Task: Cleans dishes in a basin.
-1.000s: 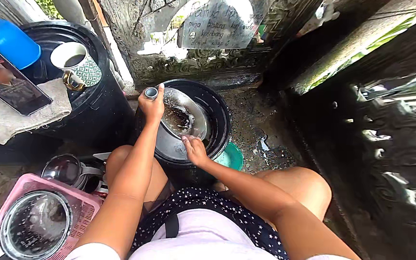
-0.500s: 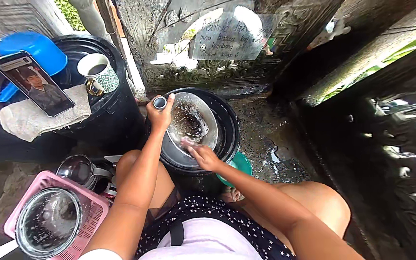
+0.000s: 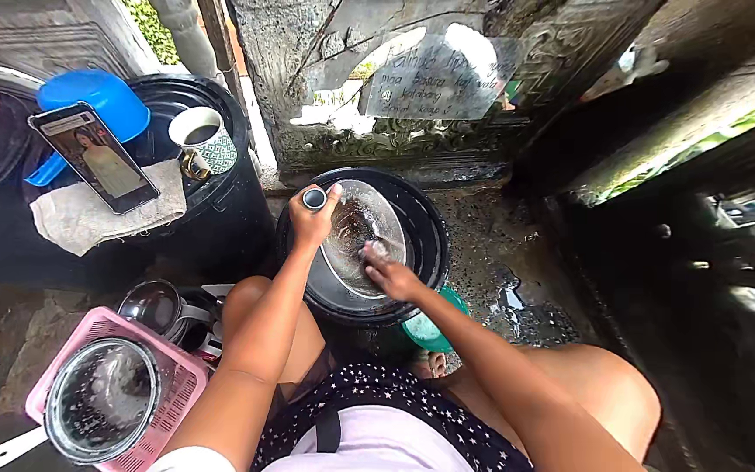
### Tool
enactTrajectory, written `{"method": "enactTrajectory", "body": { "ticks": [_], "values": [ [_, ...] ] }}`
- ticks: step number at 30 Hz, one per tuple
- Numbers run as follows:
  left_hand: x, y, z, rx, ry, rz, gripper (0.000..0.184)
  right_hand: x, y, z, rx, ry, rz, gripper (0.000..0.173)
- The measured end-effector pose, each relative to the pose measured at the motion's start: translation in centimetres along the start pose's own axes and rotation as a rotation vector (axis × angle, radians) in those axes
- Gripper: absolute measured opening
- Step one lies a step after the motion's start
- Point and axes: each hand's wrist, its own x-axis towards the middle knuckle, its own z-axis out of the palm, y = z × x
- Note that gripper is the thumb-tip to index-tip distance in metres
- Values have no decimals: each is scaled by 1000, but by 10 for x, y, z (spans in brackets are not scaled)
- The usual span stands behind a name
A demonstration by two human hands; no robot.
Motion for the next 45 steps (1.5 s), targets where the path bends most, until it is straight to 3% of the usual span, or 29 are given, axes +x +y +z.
{"method": "enactTrajectory", "body": {
  "ticks": [2, 5, 7, 9, 12, 14, 17, 19, 20, 22, 24, 26, 28, 30, 33, 38, 41, 45],
  "values": [
    [-11, 3, 15, -39, -42, -18, 26, 25, 8, -4, -16, 161, 79, 62],
    [-23, 8, 30, -80, -70, -76, 26, 39, -34, 9, 275, 425, -126, 53],
    [-22, 11, 20, -38, -40, -113, 29, 18, -55, 19, 403, 279, -271, 53],
    [-16, 11, 5, 3, -9, -87, 28, -7, -41, 23, 333, 147, -309, 54],
    [-11, 16, 3, 10, 7, -43, 26, 2, 8, 11, 115, 183, -121, 58],
    [-23, 26, 14, -14, -43, -143, 25, 29, 15, 9, 79, 282, -65, 67],
    [-31, 35, 24, -62, -106, -282, 25, 40, -50, 12, 503, 418, -126, 53],
    [-25, 35, 14, -25, -113, -284, 27, 13, -86, 15, 742, 266, -144, 49],
    [-20, 33, 5, 1, -102, -268, 27, -3, -87, 15, 741, 164, -131, 51],
    [-10, 29, -10, 29, -61, -224, 26, -24, -60, 16, 486, 24, -124, 56],
    [-6, 29, -14, 23, -43, -202, 27, -21, -11, 19, 168, 49, -129, 63],
    [-15, 36, -4, -31, -89, -205, 28, 2, 14, 15, 26, 120, -80, 72],
    [-29, 44, 9, -78, -142, -232, 29, 25, -3, 10, 151, 236, -36, 68],
    [-35, 43, 17, -78, -115, -282, 29, 33, -48, 5, 455, 344, -32, 49],
    [-28, 28, 12, -21, 14, -383, 31, 16, -92, -4, 777, 238, -122, 40],
    [-8, 15, 7, 142, 121, -414, 37, -10, -83, -21, 606, 240, -125, 26],
    [-20, 18, 22, 197, 34, -393, 40, 1, -92, -19, 555, 227, -64, 27],
    [-20, 29, 25, 285, -52, -428, 44, 0, -108, -14, 228, 258, -36, 30]
  ]
}}
